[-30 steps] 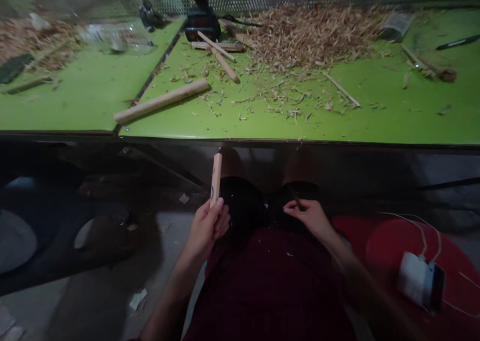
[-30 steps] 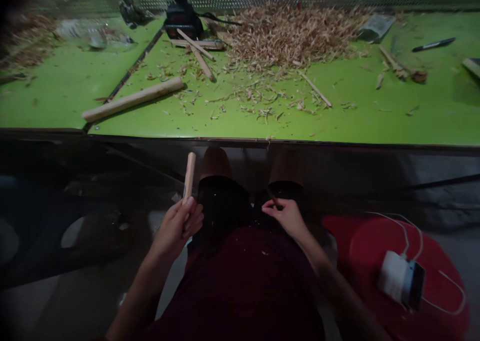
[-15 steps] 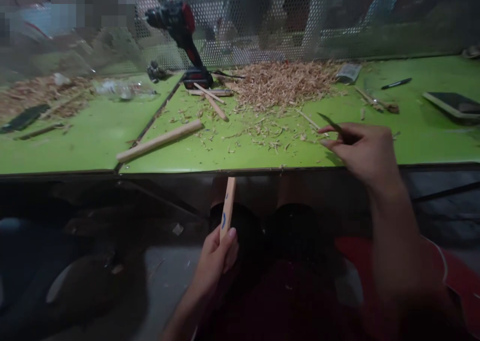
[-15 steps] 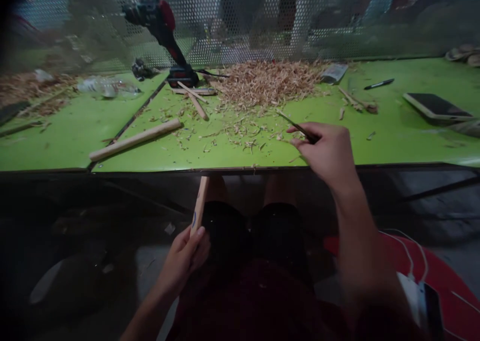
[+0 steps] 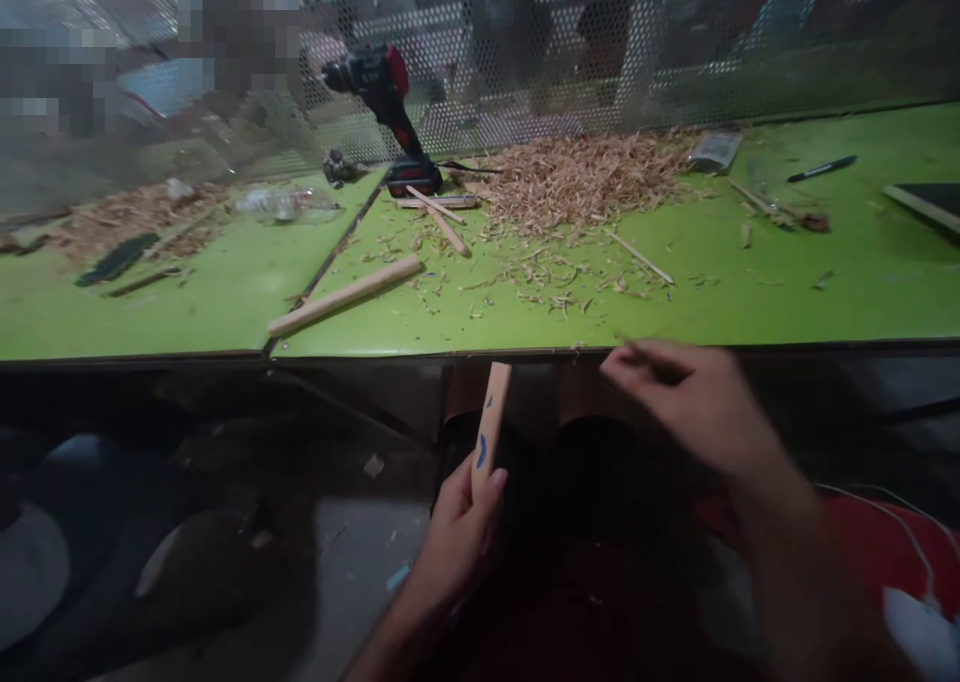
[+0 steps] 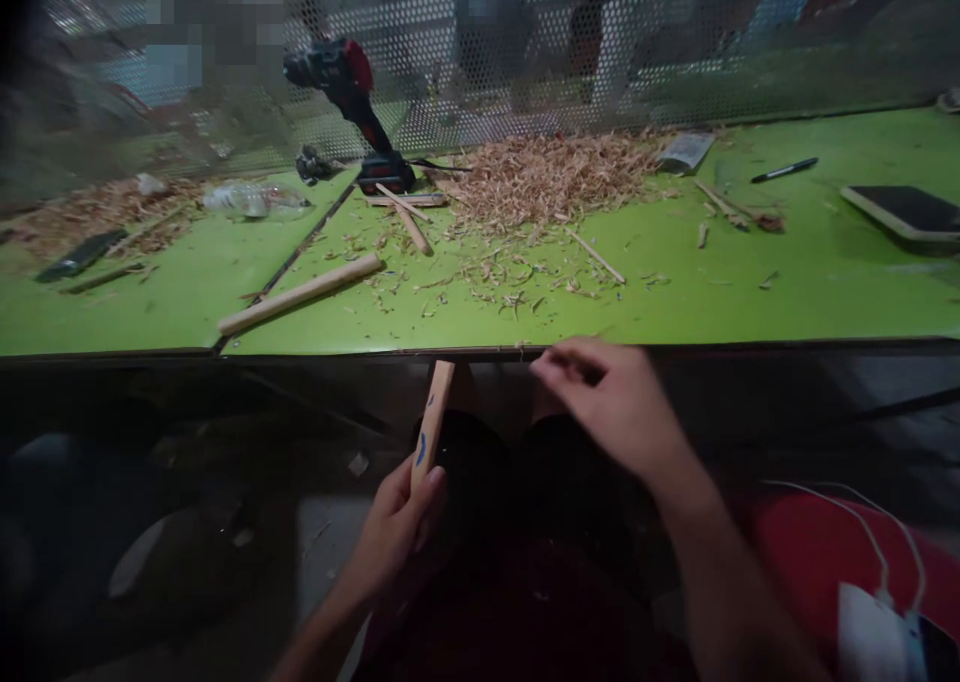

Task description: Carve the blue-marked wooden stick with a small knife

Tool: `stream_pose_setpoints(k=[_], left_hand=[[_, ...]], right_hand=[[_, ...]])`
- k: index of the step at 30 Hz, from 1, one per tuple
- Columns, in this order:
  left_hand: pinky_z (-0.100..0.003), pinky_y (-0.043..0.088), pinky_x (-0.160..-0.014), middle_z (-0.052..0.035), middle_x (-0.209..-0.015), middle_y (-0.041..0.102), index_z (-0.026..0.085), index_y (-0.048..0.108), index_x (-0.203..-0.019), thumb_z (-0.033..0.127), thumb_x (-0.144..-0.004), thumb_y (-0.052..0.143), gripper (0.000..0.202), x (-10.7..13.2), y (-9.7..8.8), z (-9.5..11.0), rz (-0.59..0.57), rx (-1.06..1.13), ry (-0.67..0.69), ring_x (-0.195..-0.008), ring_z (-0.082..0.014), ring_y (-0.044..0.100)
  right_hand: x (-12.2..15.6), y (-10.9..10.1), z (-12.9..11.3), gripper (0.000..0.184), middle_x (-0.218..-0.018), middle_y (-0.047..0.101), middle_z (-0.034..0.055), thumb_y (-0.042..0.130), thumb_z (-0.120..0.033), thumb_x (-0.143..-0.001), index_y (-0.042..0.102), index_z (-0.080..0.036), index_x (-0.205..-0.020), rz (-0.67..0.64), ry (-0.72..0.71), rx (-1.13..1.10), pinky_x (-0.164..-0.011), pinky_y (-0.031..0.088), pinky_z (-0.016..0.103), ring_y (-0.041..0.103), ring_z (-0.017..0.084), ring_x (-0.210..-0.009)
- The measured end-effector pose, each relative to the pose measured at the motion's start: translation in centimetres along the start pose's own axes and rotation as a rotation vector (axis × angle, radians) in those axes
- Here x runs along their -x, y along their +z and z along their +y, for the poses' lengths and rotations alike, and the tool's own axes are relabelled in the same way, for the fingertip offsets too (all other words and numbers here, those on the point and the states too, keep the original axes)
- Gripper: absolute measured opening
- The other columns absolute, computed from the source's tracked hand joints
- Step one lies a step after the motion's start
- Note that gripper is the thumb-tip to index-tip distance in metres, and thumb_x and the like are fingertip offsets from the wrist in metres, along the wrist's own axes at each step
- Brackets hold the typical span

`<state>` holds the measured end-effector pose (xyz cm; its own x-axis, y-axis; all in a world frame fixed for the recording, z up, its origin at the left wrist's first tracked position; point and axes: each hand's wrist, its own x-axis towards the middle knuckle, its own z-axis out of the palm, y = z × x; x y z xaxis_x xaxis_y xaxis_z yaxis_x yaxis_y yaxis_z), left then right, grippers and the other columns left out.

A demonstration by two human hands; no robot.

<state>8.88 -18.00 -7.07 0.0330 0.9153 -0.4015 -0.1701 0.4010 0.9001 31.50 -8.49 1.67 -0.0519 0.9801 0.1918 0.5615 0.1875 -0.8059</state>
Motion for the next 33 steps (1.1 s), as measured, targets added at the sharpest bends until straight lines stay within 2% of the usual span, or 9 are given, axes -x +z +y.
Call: stream_pose_setpoints(k=[3,5,9,11,13,16,21,26,33], left_hand=[[-0.016,0.02,-0.037,0.0104,-0.054,0.035,0.019,0.049,-0.082,0.063,-0.081,0.067,0.047,-0.1,0.1,0.9,-0.037,-0.092,0.059,-0.042,-0.0032,0.026],[-0.017,0.019,-0.035,0.0111,-0.051,0.034,0.019,0.051,-0.085,0.066,-0.078,0.067,0.05,-0.1,0.3,1.2,-0.051,-0.095,0.053,-0.039,-0.0037,0.025],[-0.019,0.019,-0.034,0.0109,-0.044,0.034,0.018,0.057,-0.086,0.068,-0.074,0.069,0.053,0.1,0.9,1.8,-0.087,-0.054,-0.012,-0.035,-0.0058,0.026],[-0.019,0.031,-0.04,0.0063,-0.05,0.046,0.017,0.062,-0.089,0.059,-0.075,0.073,0.046,0.1,1.2,2.3,-0.1,-0.054,0.036,-0.042,-0.0082,0.039],[-0.021,0.046,-0.058,-0.0012,-0.07,0.062,0.017,0.067,-0.098,0.047,-0.079,0.073,0.036,-0.1,1.4,2.8,-0.108,-0.079,0.151,-0.064,-0.0131,0.056],[-0.026,0.049,-0.081,-0.0062,-0.095,0.069,0.018,0.069,-0.106,0.037,-0.087,0.066,0.027,-0.2,1.3,2.9,-0.114,-0.188,0.288,-0.09,-0.0188,0.061],[-0.022,0.04,-0.065,-0.0011,-0.078,0.058,0.019,0.063,-0.089,0.041,-0.092,0.059,0.023,0.1,0.7,1.4,-0.044,-0.331,0.291,-0.072,-0.0144,0.049],[-0.023,0.038,-0.067,-0.0024,-0.083,0.057,0.018,0.061,-0.087,0.048,-0.093,0.057,0.031,0.3,0.5,0.1,-0.041,-0.369,0.257,-0.075,-0.0154,0.047],[-0.027,0.04,-0.07,-0.0049,-0.081,0.06,0.019,0.066,-0.094,0.053,-0.09,0.059,0.035,-0.1,0.6,-0.4,0.021,-0.348,0.259,-0.077,-0.0194,0.05]], right_hand=[[2.1,4.3,-0.8,0.026,-0.066,0.067,0.0017,0.06,-0.039,-0.089,0.071,-0.022,-0.074,-0.274,-0.032,0.149,-0.059,0.039,0.027,0.057,0.015,-0.06],[2.9,6.7,-1.2,0.02,-0.076,0.072,0.0034,0.057,-0.027,-0.089,0.071,-0.021,-0.075,-0.335,-0.081,0.289,-0.066,0.04,0.027,0.063,0.017,-0.072],[4.0,8.5,-1.8,0.023,-0.09,0.076,0.0041,0.056,-0.012,-0.082,0.072,-0.022,-0.095,-0.453,-0.117,0.439,-0.069,0.041,0.028,0.068,0.019,-0.082],[4.3,8.4,-2.1,0.023,-0.087,0.076,0.0052,0.057,-0.014,-0.081,0.071,-0.022,-0.097,-0.463,-0.138,0.527,-0.068,0.041,0.03,0.068,0.02,-0.079],[4.4,8.2,-2.4,0.02,-0.084,0.075,0.0067,0.056,-0.014,-0.084,0.071,-0.021,-0.096,-0.427,-0.17,0.616,-0.068,0.041,0.031,0.068,0.022,-0.077],[3.9,7.6,-2.5,0.022,-0.082,0.075,0.008,0.051,-0.014,-0.09,0.071,-0.02,-0.094,-0.36,-0.202,0.7,-0.069,0.04,0.032,0.069,0.021,-0.075],[2.0,5.2,-2.3,0.024,-0.085,0.077,0.0045,0.048,-0.021,-0.096,0.072,-0.023,-0.093,-0.252,-0.152,0.652,-0.062,0.036,0.03,0.069,0.019,-0.074],[0.7,3.5,-3.7,0.025,-0.082,0.076,0.0068,0.046,-0.016,-0.094,0.07,-0.022,-0.096,-0.041,-0.121,0.833,-0.055,0.029,0.031,0.068,0.021,-0.069],[-2.1,3.6,-5.1,0.032,-0.078,0.074,0.0117,0.044,-0.003,-0.087,0.066,-0.019,-0.104,-0.182,-0.085,1.073,-0.05,0.025,0.03,0.065,0.021,-0.062]])
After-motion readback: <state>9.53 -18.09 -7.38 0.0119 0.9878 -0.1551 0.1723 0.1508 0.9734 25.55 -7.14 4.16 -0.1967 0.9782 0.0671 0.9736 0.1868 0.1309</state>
